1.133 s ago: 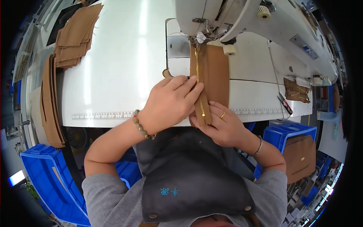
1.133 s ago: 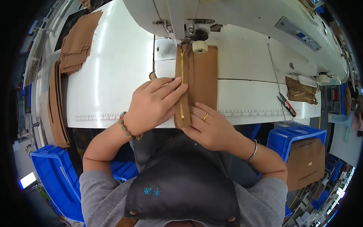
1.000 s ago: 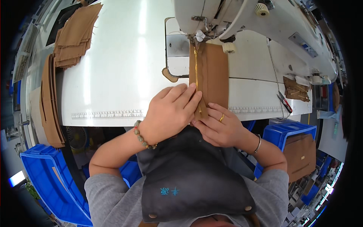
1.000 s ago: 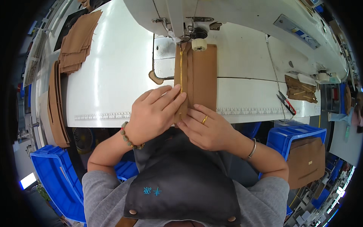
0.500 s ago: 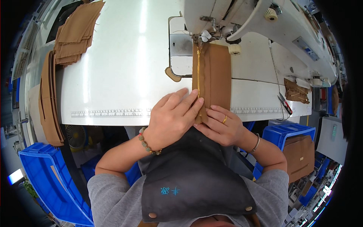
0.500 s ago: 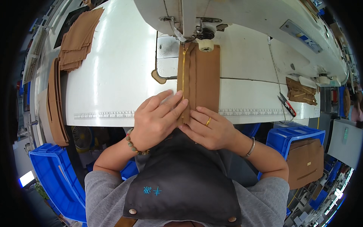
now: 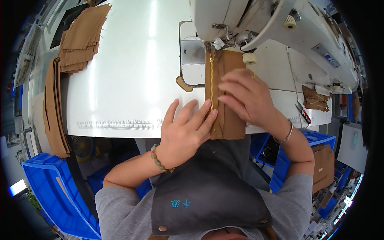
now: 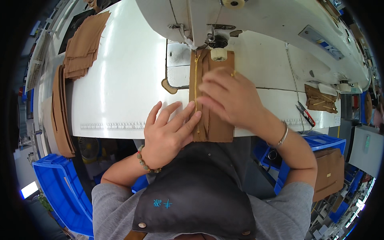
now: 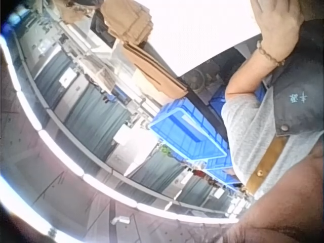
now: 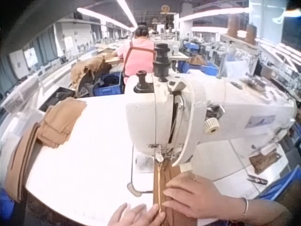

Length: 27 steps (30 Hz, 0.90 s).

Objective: Sewing a zipper and leather panels using an industrial sewing machine.

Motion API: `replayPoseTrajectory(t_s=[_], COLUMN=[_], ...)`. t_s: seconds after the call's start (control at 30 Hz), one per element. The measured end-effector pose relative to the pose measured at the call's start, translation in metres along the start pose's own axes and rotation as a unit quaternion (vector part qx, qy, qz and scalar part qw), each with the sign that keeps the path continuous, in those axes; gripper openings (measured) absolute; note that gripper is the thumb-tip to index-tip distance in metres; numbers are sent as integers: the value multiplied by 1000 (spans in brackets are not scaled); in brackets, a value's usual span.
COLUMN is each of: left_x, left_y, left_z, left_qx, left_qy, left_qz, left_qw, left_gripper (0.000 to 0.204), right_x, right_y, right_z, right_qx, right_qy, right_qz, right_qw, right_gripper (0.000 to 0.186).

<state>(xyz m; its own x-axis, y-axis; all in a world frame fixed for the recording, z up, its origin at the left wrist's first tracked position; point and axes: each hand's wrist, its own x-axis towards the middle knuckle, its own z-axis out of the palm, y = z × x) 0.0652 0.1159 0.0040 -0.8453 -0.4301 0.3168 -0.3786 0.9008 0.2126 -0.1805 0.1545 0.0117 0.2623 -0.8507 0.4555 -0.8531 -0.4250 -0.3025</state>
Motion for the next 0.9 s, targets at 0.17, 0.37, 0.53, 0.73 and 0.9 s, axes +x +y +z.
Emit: replayPoseTrajectory(t_s=[0.17,0.37,0.53,0.73,0.9], left_x=[-1,-18,-40,-80,-128], left_y=[0,0,2,-59,-206], left_z=[-1,8,11,-34,-114], left_qx=[16,-29,-59,69,353], left_qy=[-8,-28,21,47,146], left_qz=[-3,3,28,-101,-264], left_qw=[1000,999,998,991,886], left_gripper=[71,70,66,46,27], right_x=[18,15,13,20,23], right_y=[26,22,21,18,19], right_z=[20,22,20,15,14], right_qx=[-41,-30,-17,-40,-89], right_qy=[-53,-49,-53,-74,-60], right_qz=[11,14,8,0,-37], right_qw=[998,998,998,996,994], right_gripper=[50,70,78,88,90])
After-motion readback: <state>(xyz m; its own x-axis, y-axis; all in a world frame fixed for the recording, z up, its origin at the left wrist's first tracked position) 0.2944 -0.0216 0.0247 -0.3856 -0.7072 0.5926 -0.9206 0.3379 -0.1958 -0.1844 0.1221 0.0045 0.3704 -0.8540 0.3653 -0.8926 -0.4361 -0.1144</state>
